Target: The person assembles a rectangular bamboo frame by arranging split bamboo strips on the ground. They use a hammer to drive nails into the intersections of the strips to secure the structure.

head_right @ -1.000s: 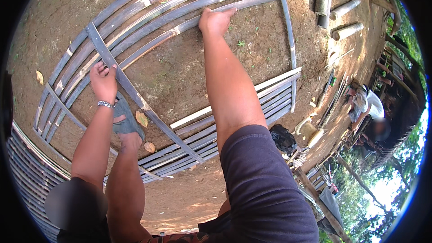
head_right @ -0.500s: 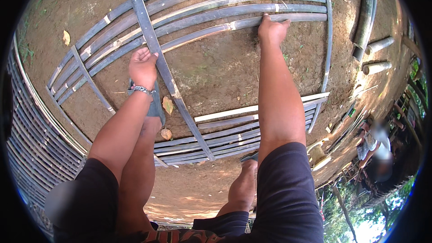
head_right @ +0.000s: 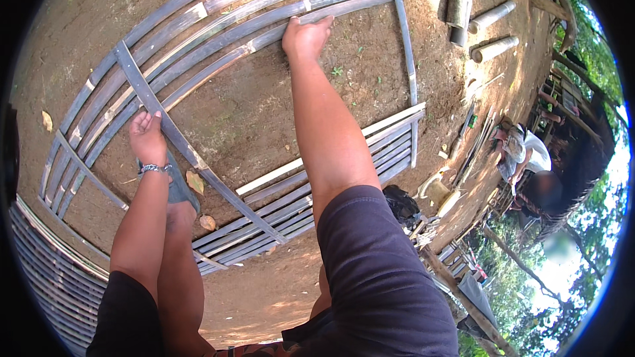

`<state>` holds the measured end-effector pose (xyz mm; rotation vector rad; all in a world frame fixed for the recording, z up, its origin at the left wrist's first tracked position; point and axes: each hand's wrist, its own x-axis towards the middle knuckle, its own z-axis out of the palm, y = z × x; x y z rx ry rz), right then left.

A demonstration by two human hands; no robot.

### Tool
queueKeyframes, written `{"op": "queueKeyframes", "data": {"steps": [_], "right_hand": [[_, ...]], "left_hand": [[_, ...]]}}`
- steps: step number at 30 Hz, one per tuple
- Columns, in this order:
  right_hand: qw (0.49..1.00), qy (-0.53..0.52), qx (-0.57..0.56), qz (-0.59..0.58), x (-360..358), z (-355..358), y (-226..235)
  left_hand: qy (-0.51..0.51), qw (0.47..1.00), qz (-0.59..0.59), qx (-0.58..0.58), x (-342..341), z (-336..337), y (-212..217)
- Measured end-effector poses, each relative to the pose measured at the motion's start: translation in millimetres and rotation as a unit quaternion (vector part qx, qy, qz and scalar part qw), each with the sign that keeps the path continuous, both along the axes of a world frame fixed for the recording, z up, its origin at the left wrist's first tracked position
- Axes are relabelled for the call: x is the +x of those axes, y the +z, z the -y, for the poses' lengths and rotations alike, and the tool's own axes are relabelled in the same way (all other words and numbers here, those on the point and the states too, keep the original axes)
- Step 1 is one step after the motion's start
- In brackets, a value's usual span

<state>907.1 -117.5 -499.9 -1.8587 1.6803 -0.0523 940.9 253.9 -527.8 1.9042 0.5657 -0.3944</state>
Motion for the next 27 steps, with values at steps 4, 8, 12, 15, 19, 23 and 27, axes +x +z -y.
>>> {"op": "queueKeyframes", "data": {"steps": [4, 8, 12, 15, 19, 23, 27], "right_hand": [[1.0, -0.021, 0.006, 0.001, -1, 2, 6], [1.0, -0.028, 0.013, -0.001, 1, 2, 9], [1.0, -0.025, 0.015, -0.001, 1, 1, 11], [1.0, -0.012, 0.007, 0.006, 0, 1, 5], [1.0, 0.011, -0.013, 0.019, -7, 8, -7], [1.0, 0.013, -0.012, 0.012, -9, 6, -15], [0.999, 0.016, -0.028, 0.007, -14, 13, -28]], "left_hand": [[-0.006, 1.0, -0.024, 0.0, 1, 7, 4], [-0.003, 1.0, -0.007, -0.011, 1, 3, -2], [0.007, 1.0, 0.002, -0.023, 0, 1, -6], [0.012, 0.999, 0.008, -0.031, 0, -2, -4], [-0.001, 0.999, 0.015, -0.04, 2, -4, -10], [-0.007, 1.0, 0.02, -0.018, 3, 1, -4], [0.003, 0.999, 0.021, -0.034, 1, 3, -2]]}}
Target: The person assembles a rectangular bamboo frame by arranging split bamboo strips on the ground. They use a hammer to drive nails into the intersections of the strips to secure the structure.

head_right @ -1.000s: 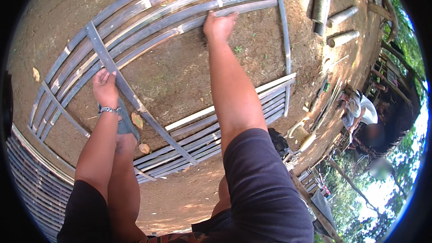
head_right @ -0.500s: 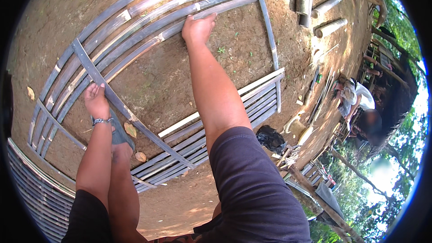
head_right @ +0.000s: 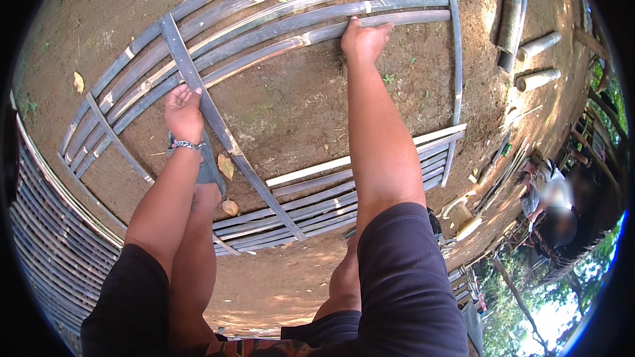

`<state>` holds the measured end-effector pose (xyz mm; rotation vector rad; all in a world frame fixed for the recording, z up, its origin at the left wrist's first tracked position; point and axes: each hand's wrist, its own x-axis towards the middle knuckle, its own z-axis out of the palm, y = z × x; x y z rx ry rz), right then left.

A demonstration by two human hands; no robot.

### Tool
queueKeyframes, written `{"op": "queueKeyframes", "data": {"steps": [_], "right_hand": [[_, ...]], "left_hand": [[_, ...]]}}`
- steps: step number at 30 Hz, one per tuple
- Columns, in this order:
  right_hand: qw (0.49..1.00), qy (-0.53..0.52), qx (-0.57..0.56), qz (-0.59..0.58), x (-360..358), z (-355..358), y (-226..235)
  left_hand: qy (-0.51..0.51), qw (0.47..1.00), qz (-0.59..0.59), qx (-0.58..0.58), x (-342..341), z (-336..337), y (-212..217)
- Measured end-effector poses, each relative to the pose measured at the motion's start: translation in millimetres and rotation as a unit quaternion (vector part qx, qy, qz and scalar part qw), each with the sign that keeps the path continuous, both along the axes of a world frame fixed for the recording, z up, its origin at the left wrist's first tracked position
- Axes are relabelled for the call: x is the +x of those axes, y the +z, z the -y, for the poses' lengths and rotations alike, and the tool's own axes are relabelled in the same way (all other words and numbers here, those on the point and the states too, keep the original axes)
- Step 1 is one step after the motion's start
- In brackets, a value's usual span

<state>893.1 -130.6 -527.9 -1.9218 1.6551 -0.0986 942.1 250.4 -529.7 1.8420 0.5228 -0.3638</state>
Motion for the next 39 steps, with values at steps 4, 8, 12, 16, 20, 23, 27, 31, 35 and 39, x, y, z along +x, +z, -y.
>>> {"op": "queueKeyframes", "data": {"steps": [4, 8, 12, 16, 20, 23, 27, 31, 35, 39], "right_hand": [[1.0, -0.009, 0.015, 0.025, -5, 4, -9], [0.998, -0.01, 0.009, 0.062, -32, 11, -17], [0.997, -0.018, 0.008, 0.079, -88, 0, 1], [0.996, -0.009, -0.074, -0.041, -187, -29, 50], [0.98, -0.08, -0.028, -0.181, -315, -48, 45], [0.982, -0.097, 0.056, -0.154, -332, -75, 55], [0.973, -0.082, 0.041, -0.212, -311, -80, 60], [0.964, -0.159, 0.067, -0.2, -286, -74, 65], [0.976, -0.175, -0.003, -0.127, -299, -68, 48], [0.922, -0.284, 0.165, 0.205, -291, -57, 59]], "left_hand": [[0.004, 1.0, -0.001, 0.023, -1, 5, 5], [-0.01, 1.0, -0.004, -0.001, -8, 5, 10], [-0.041, 0.998, 0.046, 0.031, -19, 0, 28], [-0.219, 0.929, 0.155, 0.256, -51, 17, 75], [-0.254, 0.939, 0.106, 0.207, -108, 41, 89], [-0.445, 0.886, 0.054, 0.121, -157, 38, 82], [-0.647, 0.75, -0.035, 0.134, -205, 54, 79], [-0.682, 0.71, -0.04, 0.168, -232, 66, 66], [-0.678, 0.71, -0.052, 0.184, -235, 87, 78], [-0.655, 0.738, -0.053, 0.15, -223, 82, 82]]}}
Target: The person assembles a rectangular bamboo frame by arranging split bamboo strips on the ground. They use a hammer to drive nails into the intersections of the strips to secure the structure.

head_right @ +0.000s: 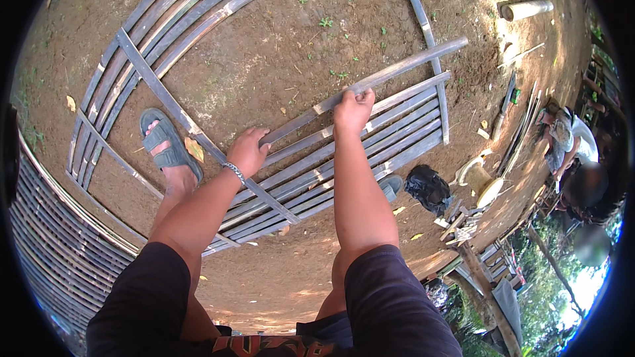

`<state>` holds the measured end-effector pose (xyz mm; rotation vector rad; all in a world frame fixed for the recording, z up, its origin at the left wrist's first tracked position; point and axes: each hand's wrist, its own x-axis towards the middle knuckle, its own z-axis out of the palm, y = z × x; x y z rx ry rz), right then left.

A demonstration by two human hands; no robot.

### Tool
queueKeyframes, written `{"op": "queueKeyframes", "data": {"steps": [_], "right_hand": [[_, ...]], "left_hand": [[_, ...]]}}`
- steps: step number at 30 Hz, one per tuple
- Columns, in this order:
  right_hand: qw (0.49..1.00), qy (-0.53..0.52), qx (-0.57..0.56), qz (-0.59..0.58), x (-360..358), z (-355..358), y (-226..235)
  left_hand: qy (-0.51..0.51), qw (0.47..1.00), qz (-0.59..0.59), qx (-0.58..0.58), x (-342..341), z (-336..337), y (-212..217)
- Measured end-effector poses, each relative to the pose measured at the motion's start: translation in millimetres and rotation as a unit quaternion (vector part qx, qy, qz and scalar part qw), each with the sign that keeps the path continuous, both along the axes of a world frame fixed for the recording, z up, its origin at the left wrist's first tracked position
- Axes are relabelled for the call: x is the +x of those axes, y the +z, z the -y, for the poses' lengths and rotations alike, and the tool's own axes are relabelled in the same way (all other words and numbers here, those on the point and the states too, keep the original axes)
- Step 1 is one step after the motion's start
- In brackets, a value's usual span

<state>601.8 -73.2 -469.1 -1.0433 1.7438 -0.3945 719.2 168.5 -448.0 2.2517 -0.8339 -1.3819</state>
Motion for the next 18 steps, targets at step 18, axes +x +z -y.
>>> {"op": "queueKeyframes", "data": {"steps": [18], "right_hand": [[0.899, -0.143, 0.072, 0.407, 166, 51, -8]], "left_hand": [[0.51, 0.839, 0.193, -0.005, 143, -72, -29]]}}
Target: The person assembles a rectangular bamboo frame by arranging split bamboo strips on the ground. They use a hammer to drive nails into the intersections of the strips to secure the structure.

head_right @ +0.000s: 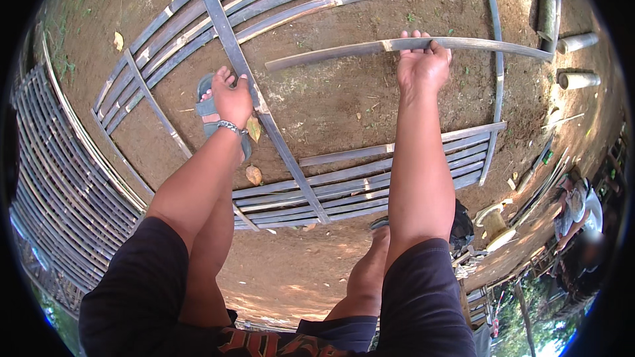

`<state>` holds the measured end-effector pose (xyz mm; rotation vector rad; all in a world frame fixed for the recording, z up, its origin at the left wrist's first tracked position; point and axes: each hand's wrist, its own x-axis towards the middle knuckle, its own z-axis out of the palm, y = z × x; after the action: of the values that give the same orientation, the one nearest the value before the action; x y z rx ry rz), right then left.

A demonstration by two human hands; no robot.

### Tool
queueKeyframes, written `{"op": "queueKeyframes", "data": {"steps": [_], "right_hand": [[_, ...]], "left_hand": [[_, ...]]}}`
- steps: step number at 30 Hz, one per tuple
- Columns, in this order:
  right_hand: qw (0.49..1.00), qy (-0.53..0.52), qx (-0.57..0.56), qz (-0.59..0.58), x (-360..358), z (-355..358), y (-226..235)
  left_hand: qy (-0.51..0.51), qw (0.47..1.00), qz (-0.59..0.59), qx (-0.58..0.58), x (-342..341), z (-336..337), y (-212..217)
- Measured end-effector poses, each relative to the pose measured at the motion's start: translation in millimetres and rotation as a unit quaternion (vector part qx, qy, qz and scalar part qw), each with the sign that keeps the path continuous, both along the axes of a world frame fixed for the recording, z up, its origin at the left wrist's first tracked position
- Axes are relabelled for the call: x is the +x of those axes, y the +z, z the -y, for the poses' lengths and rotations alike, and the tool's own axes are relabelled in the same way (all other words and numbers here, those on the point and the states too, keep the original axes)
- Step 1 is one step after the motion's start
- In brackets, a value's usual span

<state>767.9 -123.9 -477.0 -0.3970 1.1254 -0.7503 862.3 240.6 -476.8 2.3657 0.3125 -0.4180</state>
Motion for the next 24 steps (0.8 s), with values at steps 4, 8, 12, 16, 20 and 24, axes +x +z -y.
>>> {"op": "queueKeyframes", "data": {"steps": [4, 8, 12, 16, 20, 24], "right_hand": [[0.999, 0.005, 0.031, -0.008, 35, -14, -23], [0.998, 0.015, 0.063, -0.025, 63, -43, -35], [0.995, 0.032, 0.082, -0.044, 79, -60, -37], [0.979, 0.133, 0.066, -0.137, 93, -83, -23], [0.902, 0.269, -0.016, -0.337, 105, -92, -26], [0.88, 0.294, 0.017, -0.373, 113, -83, -25]], "left_hand": [[-0.021, 0.999, -0.035, -0.022, -3, 3, -2], [0.015, 0.999, -0.027, -0.043, 0, 8, -4], [0.012, 1.0, -0.025, -0.002, 7, 16, -9], [0.041, 0.997, -0.053, 0.028, 16, 28, 2], [0.133, 0.987, -0.065, -0.069, 31, 25, -13], [0.207, 0.966, -0.106, -0.11, 52, 31, -5]]}}
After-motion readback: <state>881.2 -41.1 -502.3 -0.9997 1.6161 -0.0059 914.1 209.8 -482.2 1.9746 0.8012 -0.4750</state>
